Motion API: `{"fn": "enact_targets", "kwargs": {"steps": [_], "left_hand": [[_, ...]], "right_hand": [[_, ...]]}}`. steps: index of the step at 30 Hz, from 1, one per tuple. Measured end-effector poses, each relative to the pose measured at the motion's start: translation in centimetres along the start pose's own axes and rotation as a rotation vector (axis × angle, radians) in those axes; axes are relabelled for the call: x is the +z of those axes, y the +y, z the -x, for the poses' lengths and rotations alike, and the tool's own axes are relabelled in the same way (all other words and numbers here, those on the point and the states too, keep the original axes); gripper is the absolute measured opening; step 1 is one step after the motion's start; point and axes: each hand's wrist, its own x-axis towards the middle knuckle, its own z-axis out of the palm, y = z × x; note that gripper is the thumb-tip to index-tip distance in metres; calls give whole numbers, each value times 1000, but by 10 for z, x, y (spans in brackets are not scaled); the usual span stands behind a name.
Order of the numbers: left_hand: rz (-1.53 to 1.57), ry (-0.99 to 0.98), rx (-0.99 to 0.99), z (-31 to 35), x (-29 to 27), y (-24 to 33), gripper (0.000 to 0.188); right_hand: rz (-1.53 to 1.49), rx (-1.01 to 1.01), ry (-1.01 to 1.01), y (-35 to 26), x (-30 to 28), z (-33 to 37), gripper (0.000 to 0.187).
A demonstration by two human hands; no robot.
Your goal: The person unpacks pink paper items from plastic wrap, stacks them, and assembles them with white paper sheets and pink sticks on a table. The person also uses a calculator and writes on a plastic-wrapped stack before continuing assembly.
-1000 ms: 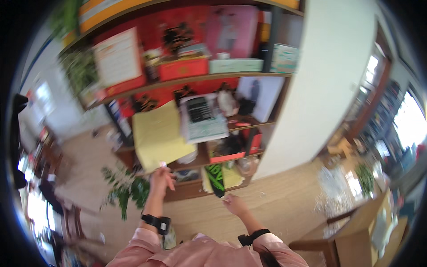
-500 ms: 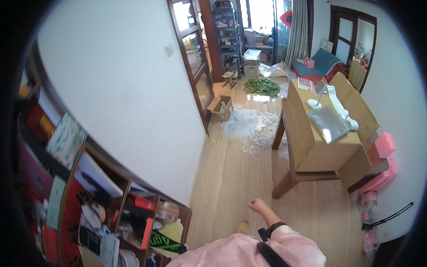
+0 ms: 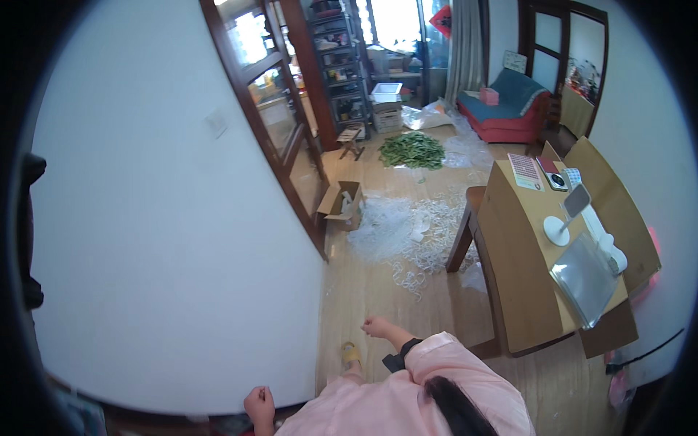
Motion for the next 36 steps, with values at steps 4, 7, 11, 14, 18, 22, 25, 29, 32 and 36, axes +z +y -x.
{"fn": "enact_targets", "kwargs": {"steps": [4, 7, 11, 14, 18, 22, 25, 29, 32, 36], "left_hand": [[62, -87, 13, -194, 86, 33, 18], [126, -187, 115, -340, 140, 93, 19], [103, -269, 305, -493, 220, 197, 18], [148, -318, 412, -570, 301, 273, 20], [371, -533, 407, -637, 436, 328, 23], [409, -897, -81, -674, 560, 293, 24], [490, -1150, -465, -671, 588, 211, 25], [483, -1183, -920, -660, 598, 174, 24], [134, -1092, -807, -681, 647, 229, 23], [67, -1143, -621, -754, 742, 344, 23]], "right_hand": [[301, 114, 93, 66, -44, -35, 41], [232, 418, 304, 119, -96, -9, 41], [-343, 768, 697, 169, -144, 21, 33], [-467, 916, 890, 210, -156, 27, 29], [543, 593, 175, 271, -160, 34, 25], [263, 341, 150, 284, -231, -56, 25], [-366, 852, 474, 242, -331, -186, 29], [-106, 517, 682, 171, -489, -303, 35], [-234, 510, 734, 137, -578, -372, 36], [-289, 496, 592, 158, -663, -422, 33]]}}
